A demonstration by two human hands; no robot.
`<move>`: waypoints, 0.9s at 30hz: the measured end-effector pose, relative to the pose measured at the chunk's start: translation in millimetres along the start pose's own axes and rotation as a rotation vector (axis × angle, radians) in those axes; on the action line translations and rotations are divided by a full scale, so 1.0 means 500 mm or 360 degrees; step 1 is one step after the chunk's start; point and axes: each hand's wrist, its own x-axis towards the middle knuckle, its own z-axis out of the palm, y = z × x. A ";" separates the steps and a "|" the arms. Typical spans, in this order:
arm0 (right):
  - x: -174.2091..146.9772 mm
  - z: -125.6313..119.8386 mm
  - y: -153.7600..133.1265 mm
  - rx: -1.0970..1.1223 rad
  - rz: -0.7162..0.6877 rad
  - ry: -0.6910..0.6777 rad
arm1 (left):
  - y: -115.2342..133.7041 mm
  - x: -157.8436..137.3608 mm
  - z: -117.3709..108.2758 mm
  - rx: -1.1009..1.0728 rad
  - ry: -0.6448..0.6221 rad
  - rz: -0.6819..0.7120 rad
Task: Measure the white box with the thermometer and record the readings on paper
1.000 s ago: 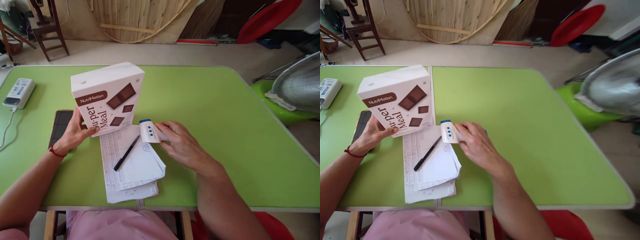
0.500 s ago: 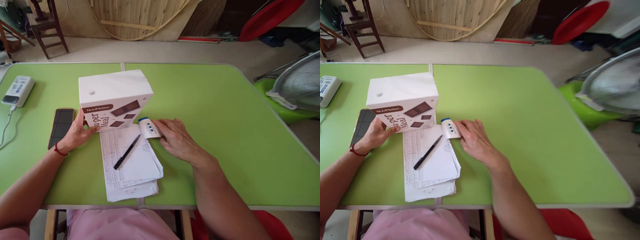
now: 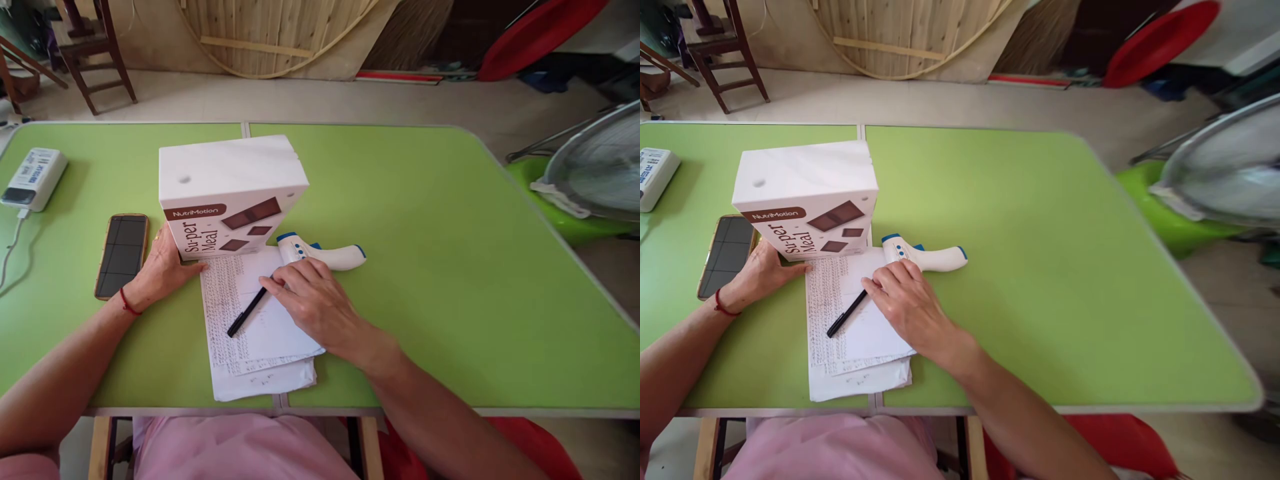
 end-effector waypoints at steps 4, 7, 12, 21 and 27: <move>0.000 0.007 0.000 0.0031 -0.0017 -0.0211 | 0.001 -0.002 0.013 0.0070 -0.0002 -0.0126; 0.000 0.007 0.003 0.0243 0.0027 -0.0083 | -0.002 -0.003 0.020 0.0071 0.0031 -0.0135; 0.004 0.003 -0.015 0.1029 0.0541 0.0333 | 0.000 -0.002 0.024 0.0081 0.0041 -0.0177; 0.025 0.054 -0.050 0.1613 0.1087 0.0296 | -0.004 -0.004 0.030 0.0062 0.0099 -0.0146; 0.024 0.076 -0.049 0.1440 0.1039 0.0434 | -0.004 -0.003 0.030 0.0051 0.0049 -0.0161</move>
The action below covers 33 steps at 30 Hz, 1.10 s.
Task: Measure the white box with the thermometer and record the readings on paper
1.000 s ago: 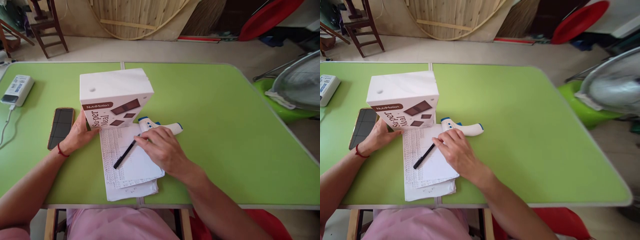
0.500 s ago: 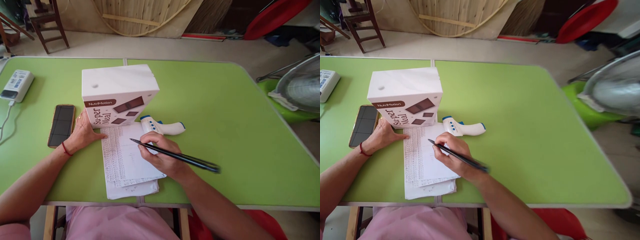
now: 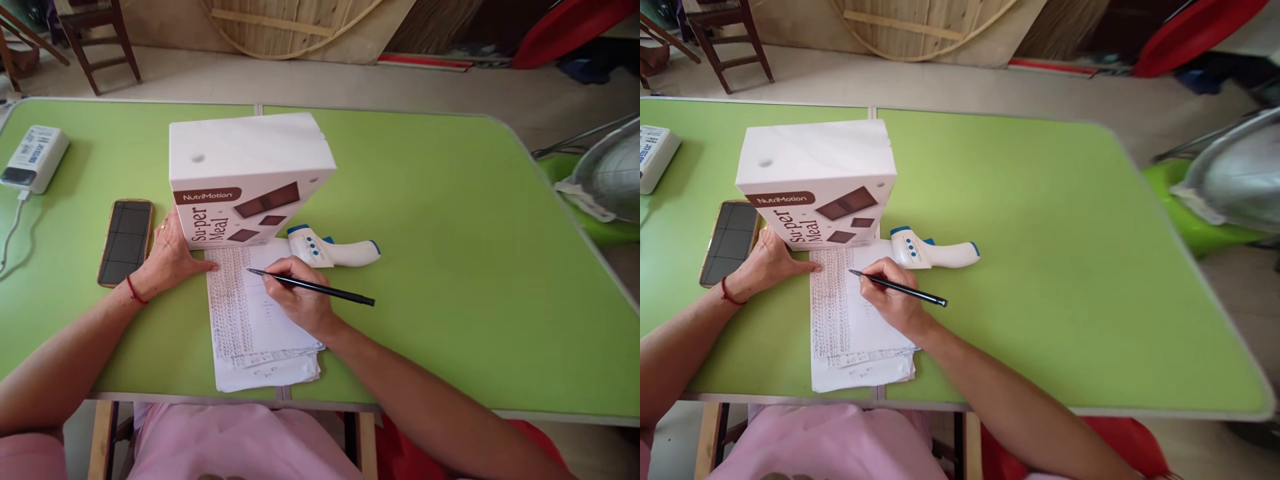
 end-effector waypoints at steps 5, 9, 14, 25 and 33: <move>-0.003 0.000 0.006 -0.0053 0.0017 -0.0028 | 0.000 -0.001 0.002 -0.0045 0.0015 -0.0015; -0.004 0.001 0.007 -0.0074 0.0027 -0.0053 | 0.000 -0.001 0.002 -0.0057 -0.0005 -0.0026; -0.003 0.002 0.006 -0.0036 -0.0038 -0.0058 | 0.000 -0.001 0.003 -0.0023 0.0005 -0.0029; -0.003 0.003 0.005 -0.0054 0.0002 -0.0083 | 0.002 -0.001 0.001 -0.0008 -0.0009 -0.0015; -0.001 0.003 0.002 0.0046 -0.0046 -0.0081 | 0.004 0.000 -0.002 -0.0025 -0.0034 -0.0040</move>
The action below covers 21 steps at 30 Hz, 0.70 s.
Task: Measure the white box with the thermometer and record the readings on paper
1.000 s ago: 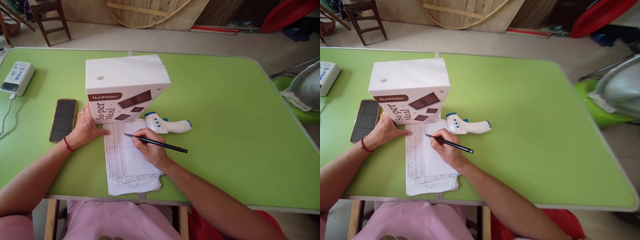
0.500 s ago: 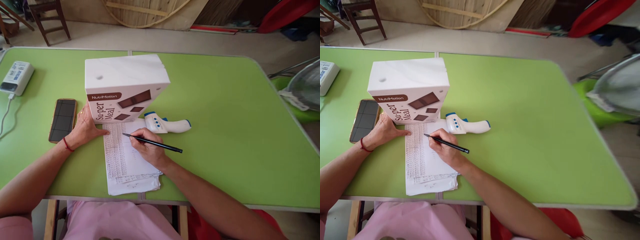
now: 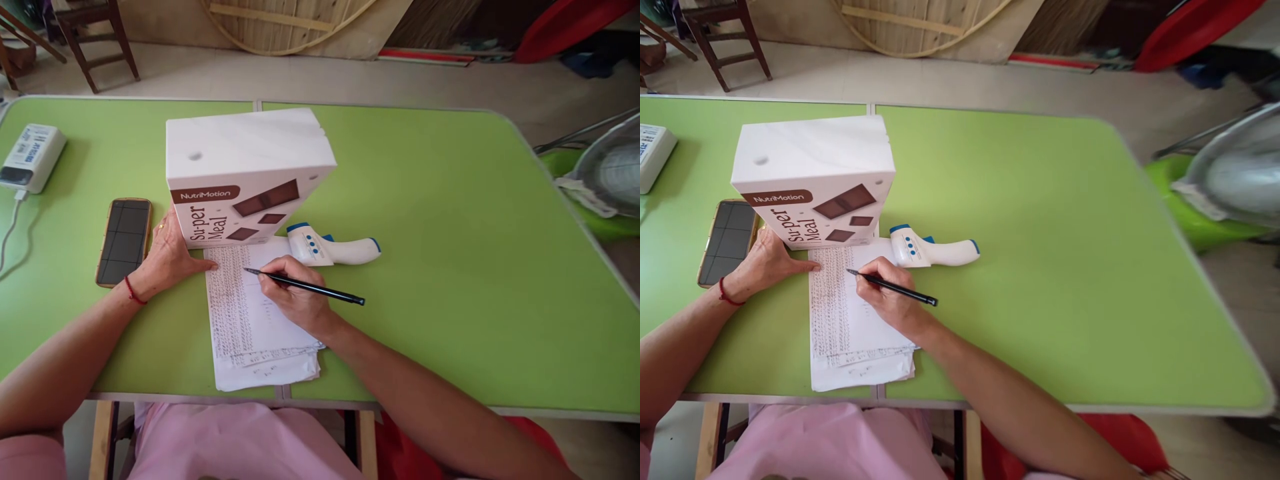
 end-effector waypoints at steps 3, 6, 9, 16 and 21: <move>0.000 -0.001 0.001 -0.0026 0.0004 0.0028 | -0.001 0.000 -0.001 0.0016 0.0004 0.0013; -0.001 -0.001 0.003 -0.0049 -0.0007 0.0059 | -0.002 0.000 -0.001 0.0044 0.0002 0.0016; -0.001 -0.001 0.003 -0.0064 -0.0008 0.0052 | -0.001 0.000 -0.001 0.0066 0.0002 0.0037; 0.001 0.002 0.003 -0.0031 -0.0053 0.0044 | 0.008 -0.003 -0.003 0.0224 -0.0018 -0.0009; 0.000 0.000 0.002 -0.0051 -0.0061 0.0071 | 0.011 -0.001 -0.006 0.0238 -0.0037 -0.0012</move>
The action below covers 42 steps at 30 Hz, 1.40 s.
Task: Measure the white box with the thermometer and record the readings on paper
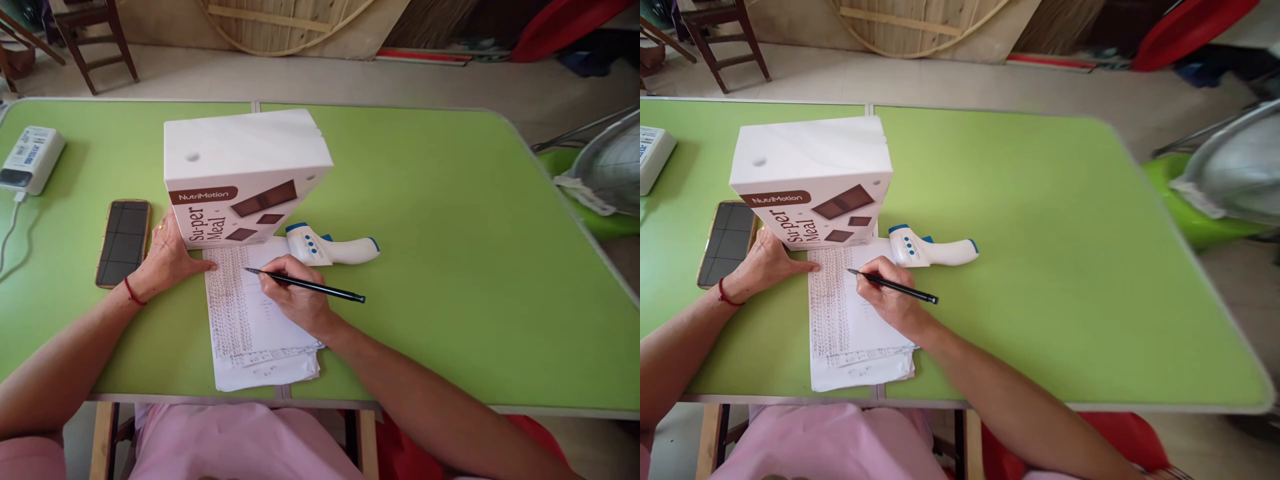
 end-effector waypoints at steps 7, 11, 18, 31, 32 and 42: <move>0.001 -0.001 0.001 -0.0036 -0.0025 0.0018 | -0.002 0.000 -0.003 -0.0028 -0.0014 0.0028; 0.000 -0.001 0.002 -0.0044 0.0009 0.0032 | -0.003 0.000 -0.003 -0.0029 -0.0021 0.0028; 0.001 0.000 0.003 -0.0057 -0.0006 0.0019 | -0.002 0.000 -0.005 0.0002 -0.0020 -0.0009; 0.000 -0.003 0.001 -0.0046 0.0083 0.0035 | 0.004 0.002 -0.007 0.0018 -0.0057 -0.0058; 0.000 -0.004 0.000 -0.0065 0.0089 0.0051 | 0.002 0.001 -0.007 0.0017 -0.0046 -0.0036; 0.001 -0.005 -0.001 -0.0112 0.0041 0.0078 | 0.000 0.000 -0.006 -0.0016 -0.0040 -0.0007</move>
